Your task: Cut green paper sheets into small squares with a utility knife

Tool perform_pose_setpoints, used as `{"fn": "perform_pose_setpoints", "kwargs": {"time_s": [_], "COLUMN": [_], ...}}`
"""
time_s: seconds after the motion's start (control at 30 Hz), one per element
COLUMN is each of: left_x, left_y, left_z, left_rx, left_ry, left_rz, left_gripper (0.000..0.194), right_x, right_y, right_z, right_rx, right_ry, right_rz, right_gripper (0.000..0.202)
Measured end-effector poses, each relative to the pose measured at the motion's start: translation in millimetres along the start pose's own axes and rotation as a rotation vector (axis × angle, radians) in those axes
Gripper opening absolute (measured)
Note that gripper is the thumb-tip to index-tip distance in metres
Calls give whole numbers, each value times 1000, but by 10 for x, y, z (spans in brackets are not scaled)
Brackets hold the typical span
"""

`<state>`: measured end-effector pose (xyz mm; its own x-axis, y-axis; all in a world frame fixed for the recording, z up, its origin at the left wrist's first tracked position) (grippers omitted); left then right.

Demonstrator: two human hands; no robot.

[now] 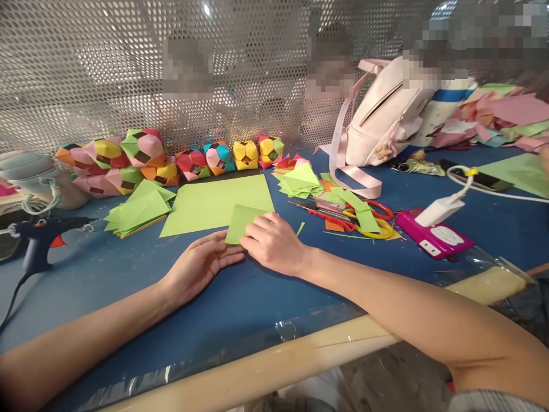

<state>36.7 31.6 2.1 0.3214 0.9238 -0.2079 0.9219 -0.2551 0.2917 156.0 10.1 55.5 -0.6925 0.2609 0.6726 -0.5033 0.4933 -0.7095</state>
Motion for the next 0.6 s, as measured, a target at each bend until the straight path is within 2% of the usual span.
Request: {"fn": "perform_pose_setpoints", "kwargs": {"time_s": [0.13,0.47,0.53,0.6], "left_x": [13,8,20,36], "left_y": [6,-26,-75,-149], "left_z": [-11,-5,-29,-56], "left_rx": [-8,39,20,6], "left_ry": [-5,32,57,85], "left_rz": [3,-53,-90,-147], "left_gripper": [30,14,11,8], "right_x": [2,13,6,-38], "right_y": [-6,-6,-55,-92], "right_z": [-4,-3,-116,-346], "right_rx": [-6,99,202,366], "right_ry": [-2,22,112,322], "right_rz": [-9,32,-14,-82], "right_gripper": [28,25,21,20]}}
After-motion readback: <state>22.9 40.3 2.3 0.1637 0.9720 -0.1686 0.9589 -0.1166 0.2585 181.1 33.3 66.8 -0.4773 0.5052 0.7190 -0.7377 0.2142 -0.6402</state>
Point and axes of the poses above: each hand's wrist, its own x-axis towards the middle knuckle, its own y-axis out of the palm, z = x × y, the point moved 7 cm from there along x, towards the middle knuckle, and after that the axes turned 8 degrees about x, right-handed, at the moved point
